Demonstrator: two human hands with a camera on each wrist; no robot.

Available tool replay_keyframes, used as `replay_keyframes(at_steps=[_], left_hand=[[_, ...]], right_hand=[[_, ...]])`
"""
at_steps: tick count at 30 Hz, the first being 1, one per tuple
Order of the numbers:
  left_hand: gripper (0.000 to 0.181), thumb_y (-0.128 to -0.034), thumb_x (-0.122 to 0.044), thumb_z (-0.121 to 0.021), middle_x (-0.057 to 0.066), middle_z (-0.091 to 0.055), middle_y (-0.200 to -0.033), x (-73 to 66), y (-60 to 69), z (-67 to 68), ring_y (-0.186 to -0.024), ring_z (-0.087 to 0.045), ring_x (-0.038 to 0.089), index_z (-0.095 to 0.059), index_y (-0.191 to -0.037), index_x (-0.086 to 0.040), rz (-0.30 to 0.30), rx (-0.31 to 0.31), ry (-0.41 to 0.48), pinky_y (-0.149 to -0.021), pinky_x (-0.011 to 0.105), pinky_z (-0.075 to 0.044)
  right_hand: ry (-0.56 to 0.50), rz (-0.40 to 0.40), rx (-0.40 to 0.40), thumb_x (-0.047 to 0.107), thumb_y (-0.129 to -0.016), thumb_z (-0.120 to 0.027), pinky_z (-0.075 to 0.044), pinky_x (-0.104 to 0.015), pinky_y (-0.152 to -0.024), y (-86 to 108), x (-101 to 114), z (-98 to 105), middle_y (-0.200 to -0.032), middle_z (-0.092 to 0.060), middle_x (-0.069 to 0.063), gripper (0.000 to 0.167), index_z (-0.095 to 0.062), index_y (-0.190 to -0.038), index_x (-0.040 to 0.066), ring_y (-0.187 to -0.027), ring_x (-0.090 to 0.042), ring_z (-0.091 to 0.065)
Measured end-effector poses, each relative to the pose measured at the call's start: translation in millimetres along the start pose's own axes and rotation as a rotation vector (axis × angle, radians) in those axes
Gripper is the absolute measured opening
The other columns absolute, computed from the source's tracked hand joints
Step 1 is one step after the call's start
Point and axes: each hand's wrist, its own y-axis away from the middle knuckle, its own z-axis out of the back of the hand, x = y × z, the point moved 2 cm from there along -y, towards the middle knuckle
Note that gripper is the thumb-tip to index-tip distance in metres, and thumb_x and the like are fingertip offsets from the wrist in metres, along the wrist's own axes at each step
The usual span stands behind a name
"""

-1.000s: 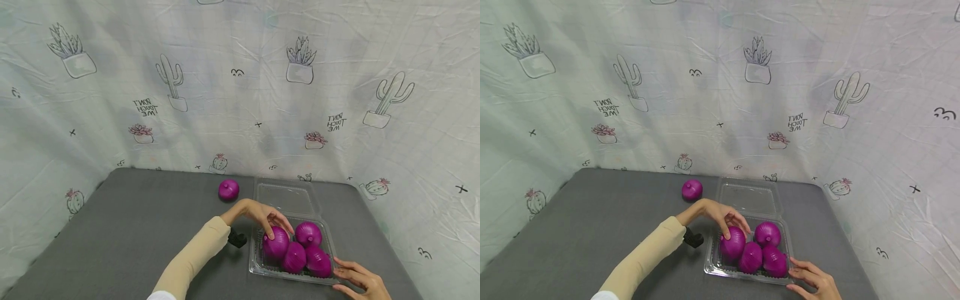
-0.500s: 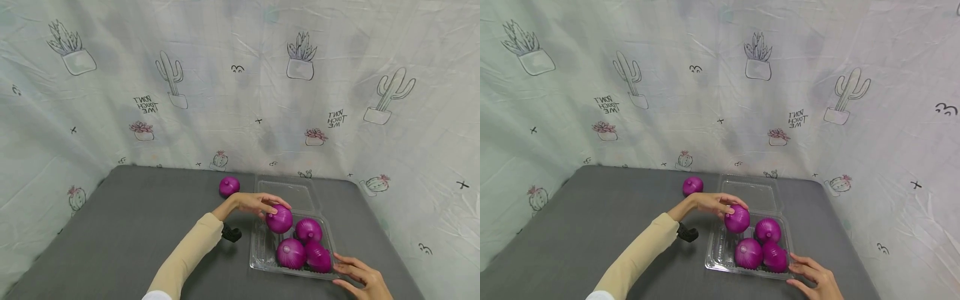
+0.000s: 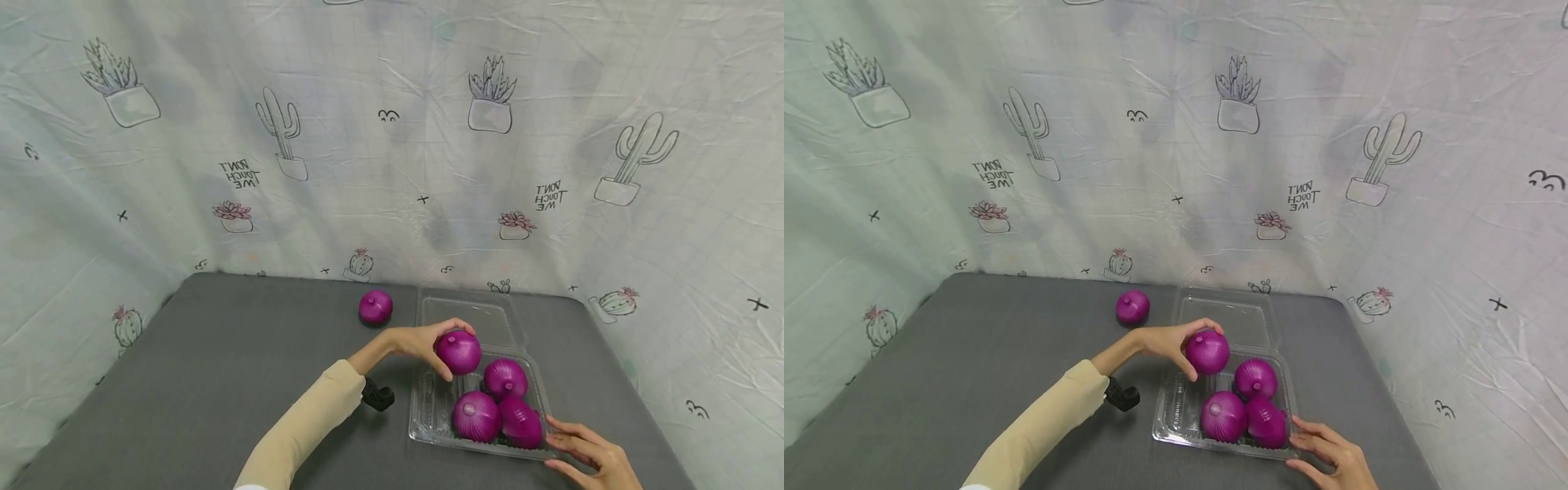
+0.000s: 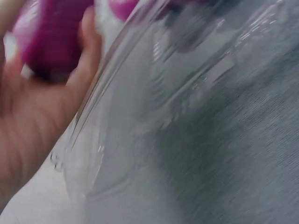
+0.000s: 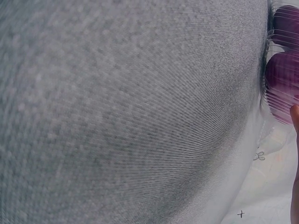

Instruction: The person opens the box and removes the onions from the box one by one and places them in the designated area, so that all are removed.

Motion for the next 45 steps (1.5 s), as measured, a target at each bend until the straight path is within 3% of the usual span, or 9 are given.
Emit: replay_keyframes(at_steps=[3,6,15,19,24,28,34,41,45], left_hand=[[0.074,-0.0782,-0.002,-0.077,0.000,-0.045,-0.127,-2.9,-2.2,-5.2,-0.108,-0.055,0.009,-0.033,-0.134,-0.021,-0.027,-0.110,-0.137,-0.088,0.028,-0.050],[0.071,-0.0779,-0.004,-0.078,0.000,-0.046,-0.125,-6.7,-1.5,-8.9,-0.107,-0.056,0.009,-0.034,-0.131,-0.020,-0.061,-0.157,-0.179,-0.087,0.027,-0.051],[0.069,-0.0712,-0.003,-0.083,0.001,-0.050,-0.124,-15.0,7.4,-11.6,-0.105,-0.057,0.009,-0.045,-0.128,-0.015,-0.202,-0.215,-0.244,-0.086,0.028,-0.052],[0.068,-0.0703,-0.001,-0.083,0.002,-0.052,-0.123,-14.6,12.6,-12.0,-0.105,-0.057,0.010,-0.049,-0.128,-0.013,-0.234,-0.207,-0.223,-0.086,0.029,-0.053],[0.066,-0.0676,0.006,-0.083,0.016,-0.051,-0.132,-16.9,19.6,-12.5,-0.111,-0.056,0.012,-0.051,-0.124,-0.006,-0.293,-0.178,-0.154,-0.088,0.033,-0.052],[0.059,-0.0747,0.003,-0.077,0.014,-0.052,-0.132,-20.9,29.6,-14.3,-0.109,-0.057,0.014,-0.052,-0.127,-0.004,-0.268,-0.182,-0.092,-0.086,0.035,-0.053],[0.049,-0.0839,-0.012,-0.071,-0.005,-0.055,-0.128,-23.7,51.2,-21.1,-0.106,-0.057,0.013,-0.057,-0.130,-0.016,-0.197,-0.318,-0.182,-0.082,0.032,-0.054],[0.048,-0.0787,-0.015,-0.078,-0.007,-0.057,-0.125,-25.8,74.4,-34.1,-0.103,-0.059,0.013,-0.062,-0.124,-0.021,-0.173,-0.472,-0.237,-0.079,0.030,-0.055],[0.053,-0.0745,-0.011,-0.081,-0.003,-0.056,-0.125,-24.9,88.6,-43.3,-0.103,-0.059,0.015,-0.062,-0.123,-0.021,-0.189,-0.481,-0.185,-0.079,0.031,-0.055]], right_hand=[[-0.010,0.012,0.000,-0.021,-0.050,-0.082,-0.052,-0.017,-0.072,-1.2,0,0,-0.105,-0.065,-0.021,0.051,-0.072,-0.097,-0.002,-0.102,-0.004,-0.063],[-0.004,0.006,-0.001,-0.020,-0.050,-0.082,-0.052,-0.017,-0.072,-1.6,0,-1,-0.105,-0.065,-0.020,0.051,-0.073,-0.097,-0.001,-0.102,-0.003,-0.063],[0.003,0.027,0.006,-0.020,-0.051,-0.082,-0.052,-0.016,-0.072,-1.7,-1,2,-0.106,-0.065,-0.020,0.047,-0.073,-0.093,0.000,-0.097,-0.004,-0.065],[-0.016,0.012,0.029,-0.022,-0.051,-0.081,-0.053,-0.018,-0.071,-1.9,-1,5,-0.108,-0.064,-0.019,0.048,-0.072,-0.094,-0.001,-0.098,-0.005,-0.065],[0.016,-0.025,0.057,-0.020,-0.052,-0.082,-0.053,-0.018,-0.070,-2.2,0,8,-0.107,-0.064,-0.017,0.048,-0.072,-0.094,0.001,-0.098,-0.004,-0.065],[0.047,-0.039,0.068,-0.018,-0.053,-0.083,-0.053,-0.018,-0.070,-2.7,-1,9,-0.107,-0.065,-0.016,0.047,-0.073,-0.094,0.003,-0.095,-0.004,-0.065],[0.036,-0.046,0.063,-0.019,-0.053,-0.082,-0.054,-0.019,-0.069,-3.6,1,7,-0.108,-0.064,-0.016,0.047,-0.073,-0.094,0.003,-0.094,-0.005,-0.066],[0.047,-0.070,0.033,-0.019,-0.052,-0.083,-0.053,-0.017,-0.068,-1.3,0,6,-0.109,-0.065,-0.012,0.046,-0.073,-0.091,0.003,-0.088,-0.007,-0.068],[-0.011,-0.054,0.008,-0.021,-0.052,-0.082,-0.052,-0.015,-0.069,0.5,-3,5,-0.110,-0.066,-0.012,0.046,-0.073,-0.092,0.001,-0.088,-0.008,-0.068]])
